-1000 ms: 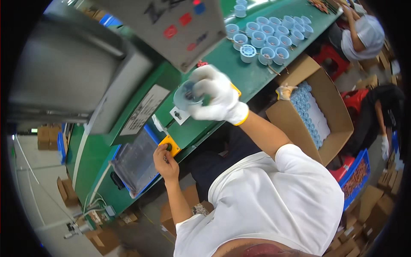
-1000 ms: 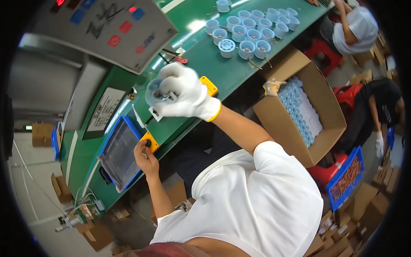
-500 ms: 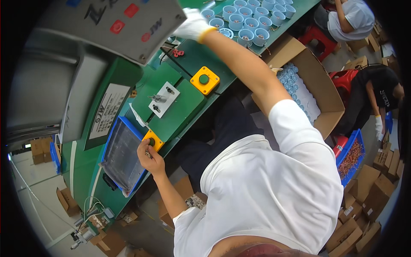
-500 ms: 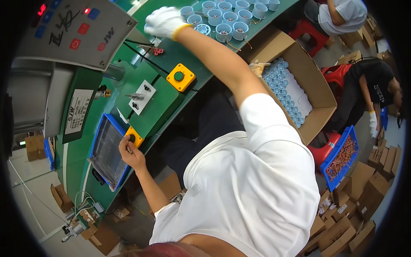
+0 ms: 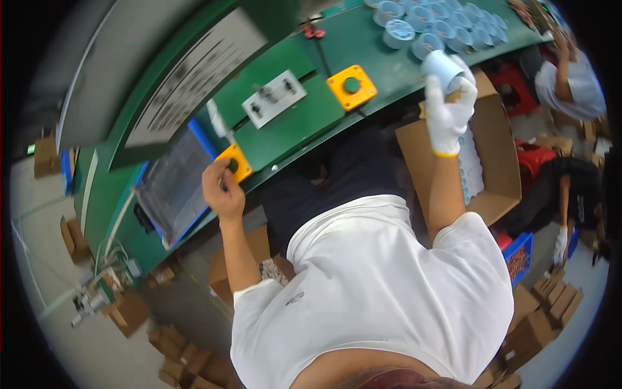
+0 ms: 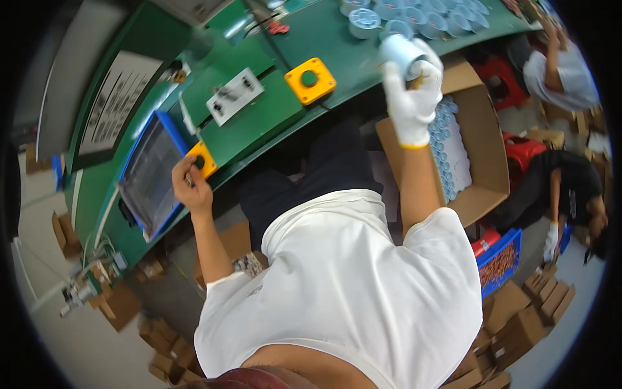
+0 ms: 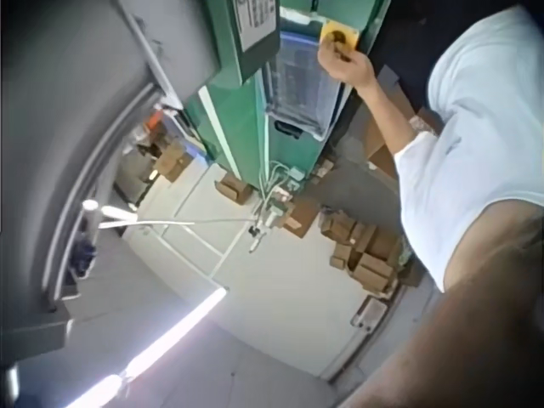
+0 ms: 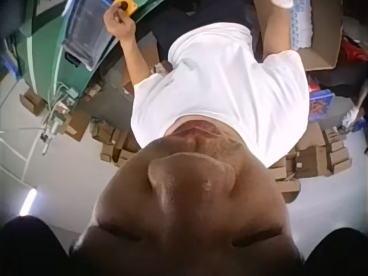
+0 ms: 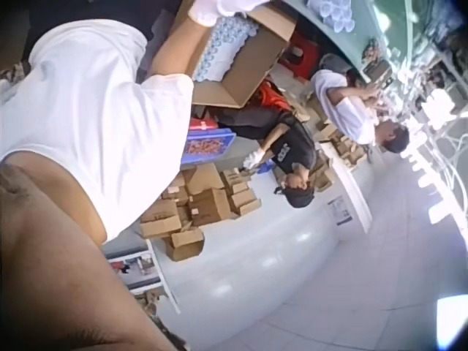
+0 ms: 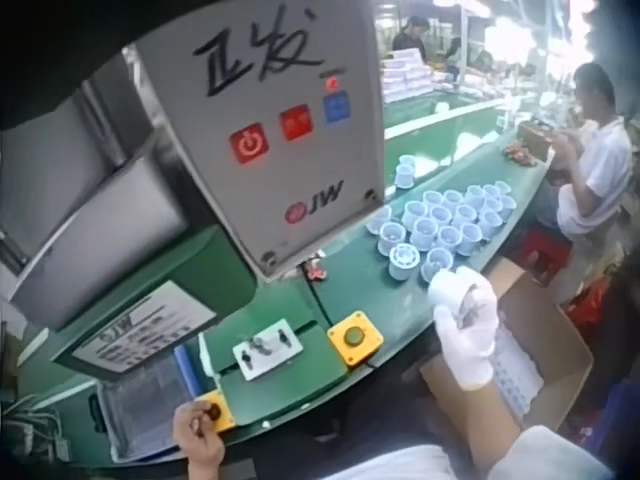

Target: Assembling small electronic components using a press machine and organizing them into containers on a production line.

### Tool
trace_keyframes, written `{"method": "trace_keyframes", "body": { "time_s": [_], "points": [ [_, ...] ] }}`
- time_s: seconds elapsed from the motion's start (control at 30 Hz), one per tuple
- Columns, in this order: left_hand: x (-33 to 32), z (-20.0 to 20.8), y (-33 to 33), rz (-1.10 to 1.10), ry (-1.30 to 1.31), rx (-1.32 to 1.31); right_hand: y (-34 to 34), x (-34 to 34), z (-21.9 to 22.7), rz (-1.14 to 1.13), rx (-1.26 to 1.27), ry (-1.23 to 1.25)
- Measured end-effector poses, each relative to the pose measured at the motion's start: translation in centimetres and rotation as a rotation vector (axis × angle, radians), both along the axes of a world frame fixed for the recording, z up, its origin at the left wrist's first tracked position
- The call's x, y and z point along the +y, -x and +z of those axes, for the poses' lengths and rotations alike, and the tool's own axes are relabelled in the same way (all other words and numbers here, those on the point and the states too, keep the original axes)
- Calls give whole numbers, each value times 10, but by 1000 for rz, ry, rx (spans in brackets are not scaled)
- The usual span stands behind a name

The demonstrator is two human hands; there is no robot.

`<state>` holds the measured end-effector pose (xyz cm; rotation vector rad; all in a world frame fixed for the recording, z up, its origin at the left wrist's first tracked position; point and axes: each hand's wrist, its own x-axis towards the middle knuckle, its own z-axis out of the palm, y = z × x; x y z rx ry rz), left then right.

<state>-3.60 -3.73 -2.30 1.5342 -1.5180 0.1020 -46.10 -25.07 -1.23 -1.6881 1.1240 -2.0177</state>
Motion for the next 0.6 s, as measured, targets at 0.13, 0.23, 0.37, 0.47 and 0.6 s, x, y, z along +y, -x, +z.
{"method": "trace_keyframes", "body": {
  "time_s": [0.13, 0.23, 0.37, 0.47, 0.6],
  "points": [
    [-6, -5, 1, -2, 13, 6, -116, 38, 63, 397, 51, -52],
    [4, -4, -1, -2, -18, -6, -162, 34, 97, 480, 296, -61],
    [7, -2, 0, -11, -8, -13, -199, 18, 87, 329, 383, 199],
    [3, -2, 2, -2, 13, -9, -196, 18, 88, 349, 399, 147],
    [4, -2, 1, 0, 30, -15, -199, 26, 93, 364, 404, 183]
  ]
}}
